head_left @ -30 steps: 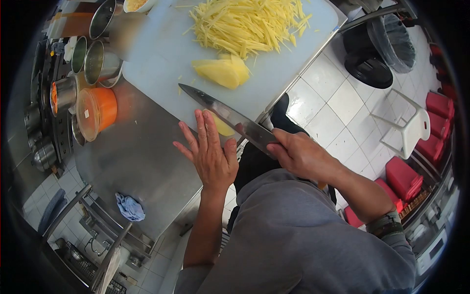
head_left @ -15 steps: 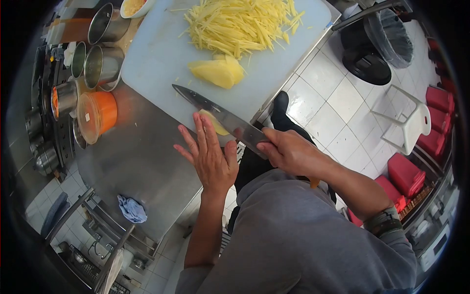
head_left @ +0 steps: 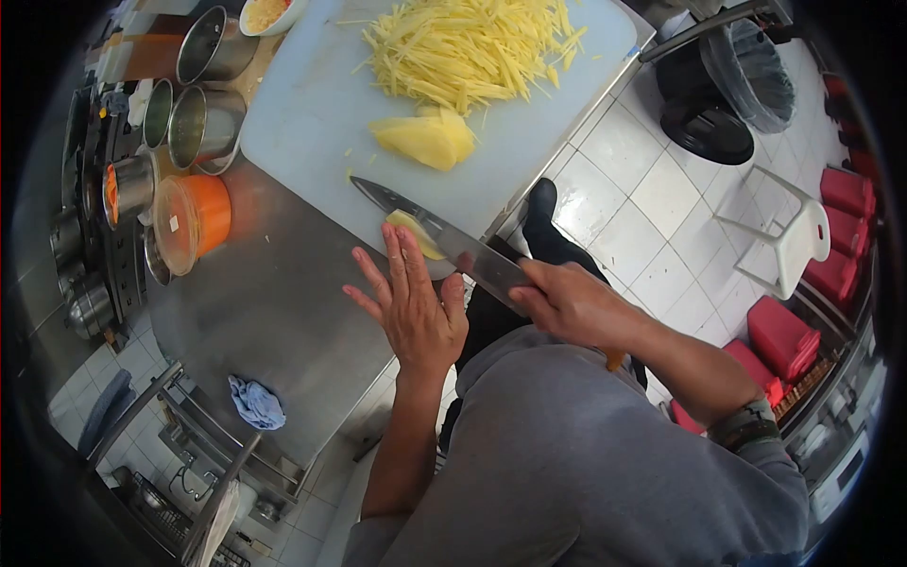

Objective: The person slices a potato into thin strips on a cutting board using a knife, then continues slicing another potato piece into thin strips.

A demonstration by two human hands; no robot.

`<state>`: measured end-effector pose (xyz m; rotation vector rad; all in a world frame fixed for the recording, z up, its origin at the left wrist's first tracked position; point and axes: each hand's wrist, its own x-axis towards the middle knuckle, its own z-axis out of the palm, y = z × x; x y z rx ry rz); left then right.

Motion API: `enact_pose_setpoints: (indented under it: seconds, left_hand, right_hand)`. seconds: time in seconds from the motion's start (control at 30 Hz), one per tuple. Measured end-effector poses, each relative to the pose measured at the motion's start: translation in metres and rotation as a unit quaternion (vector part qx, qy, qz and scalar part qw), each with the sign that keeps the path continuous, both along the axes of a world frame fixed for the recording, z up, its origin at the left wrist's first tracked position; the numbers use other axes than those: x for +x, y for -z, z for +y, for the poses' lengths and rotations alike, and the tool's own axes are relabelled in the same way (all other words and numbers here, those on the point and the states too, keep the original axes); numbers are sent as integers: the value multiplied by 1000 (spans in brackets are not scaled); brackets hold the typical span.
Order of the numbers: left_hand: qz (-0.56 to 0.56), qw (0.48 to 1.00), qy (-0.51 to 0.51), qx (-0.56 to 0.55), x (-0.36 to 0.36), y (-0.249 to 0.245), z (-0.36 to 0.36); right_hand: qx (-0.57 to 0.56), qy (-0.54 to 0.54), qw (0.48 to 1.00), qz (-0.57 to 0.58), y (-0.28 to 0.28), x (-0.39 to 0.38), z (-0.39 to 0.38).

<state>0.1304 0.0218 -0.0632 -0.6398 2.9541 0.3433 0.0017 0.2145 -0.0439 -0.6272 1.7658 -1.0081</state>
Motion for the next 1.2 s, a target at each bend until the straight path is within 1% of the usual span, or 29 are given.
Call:
enact_pose_setpoints:
  seconds: [0.1, 0.2, 0.3, 0.4, 0.5, 0.6, 0.7, 0.8, 0.87, 1.0, 1.1, 1.2]
  left_hand:
    - [-10, 1000, 1, -1, 1, -2, 2]
    - [-12, 1000, -4, 6, 0, -1, 2]
    - [-6, 1000, -10, 15, 2, 3, 2]
    - [-5, 1000, -10, 7, 2, 5, 0]
    - [-10, 1000, -14, 13, 1, 3, 2]
    - [-9, 1000, -14, 14, 0, 3, 2]
    - [-13, 1000, -15, 7, 0, 1, 6]
    - [3, 1000, -27, 11, 2, 3, 9]
    - [27, 999, -40, 22, 1, 7, 9]
    - [23, 997, -65, 39, -8, 2, -1]
    - [21, 994, -94, 58, -7, 0, 1]
    - [30, 993, -95, 62, -3, 0, 0]
  right_hand:
    - [-33, 18, 999, 15, 4, 1, -5]
    - [16, -19, 999, -26, 0, -12, -23]
    - [-23, 7, 1000, -9, 0, -4, -16]
    - [-4, 10, 1000, -10, -2, 4, -3]
    - [-22, 15, 1000, 5, 4, 4, -11]
    - [-19, 14, 998, 51, 6, 3, -32]
    - [-11, 19, 999, 48, -1, 7, -26]
    - [13, -4, 999, 35, -11, 12, -12]
    - [3, -16, 998, 65, -10, 9, -21]
    - [13, -28, 992, 123, -14, 13, -32]
    - [73, -60, 986, 140, -25, 22, -21]
    - [94, -88, 977, 172, -41, 24, -23]
